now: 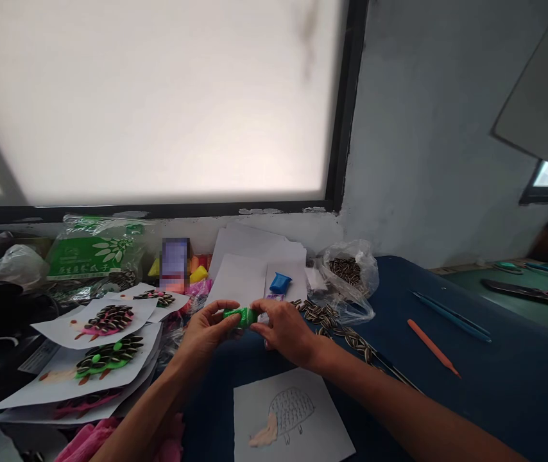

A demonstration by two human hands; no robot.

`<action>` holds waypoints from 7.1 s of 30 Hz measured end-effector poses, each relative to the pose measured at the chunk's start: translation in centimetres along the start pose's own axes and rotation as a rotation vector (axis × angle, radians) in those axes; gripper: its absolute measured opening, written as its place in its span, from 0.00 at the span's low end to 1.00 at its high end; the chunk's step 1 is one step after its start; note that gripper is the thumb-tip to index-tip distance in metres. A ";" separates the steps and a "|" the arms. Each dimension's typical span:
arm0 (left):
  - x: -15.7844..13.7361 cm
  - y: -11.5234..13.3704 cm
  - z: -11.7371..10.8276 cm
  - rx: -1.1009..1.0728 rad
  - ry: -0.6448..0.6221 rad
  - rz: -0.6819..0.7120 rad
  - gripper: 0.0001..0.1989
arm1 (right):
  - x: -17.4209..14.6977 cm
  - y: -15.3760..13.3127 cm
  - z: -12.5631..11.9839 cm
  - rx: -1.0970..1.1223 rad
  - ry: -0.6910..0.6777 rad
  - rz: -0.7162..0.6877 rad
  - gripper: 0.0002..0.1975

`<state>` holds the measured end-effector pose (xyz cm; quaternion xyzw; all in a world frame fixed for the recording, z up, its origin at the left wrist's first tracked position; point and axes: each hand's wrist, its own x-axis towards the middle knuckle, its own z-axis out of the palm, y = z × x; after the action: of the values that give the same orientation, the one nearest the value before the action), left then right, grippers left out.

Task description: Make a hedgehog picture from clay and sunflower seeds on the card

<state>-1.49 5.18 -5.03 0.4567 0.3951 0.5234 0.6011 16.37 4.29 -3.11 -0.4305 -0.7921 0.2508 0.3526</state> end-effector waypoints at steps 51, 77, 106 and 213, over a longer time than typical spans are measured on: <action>-0.7 1.5 2.3 0.078 0.014 0.028 0.26 | 0.7 -0.5 -1.8 0.078 0.058 0.046 0.09; -0.4 -0.3 2.2 0.040 -0.113 0.018 0.21 | -2.4 1.7 -0.1 -0.127 0.161 -0.043 0.14; -0.8 -0.1 2.0 0.337 -0.203 0.058 0.17 | -2.4 1.3 -0.6 0.116 -0.020 0.081 0.09; -0.3 -0.3 0.7 0.149 -0.178 -0.197 0.26 | -1.4 0.6 -2.3 0.346 0.039 0.411 0.08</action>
<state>-0.79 4.82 -5.17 0.5037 0.4207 0.3887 0.6467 19.00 3.61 -2.61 -0.5203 -0.6265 0.4405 0.3777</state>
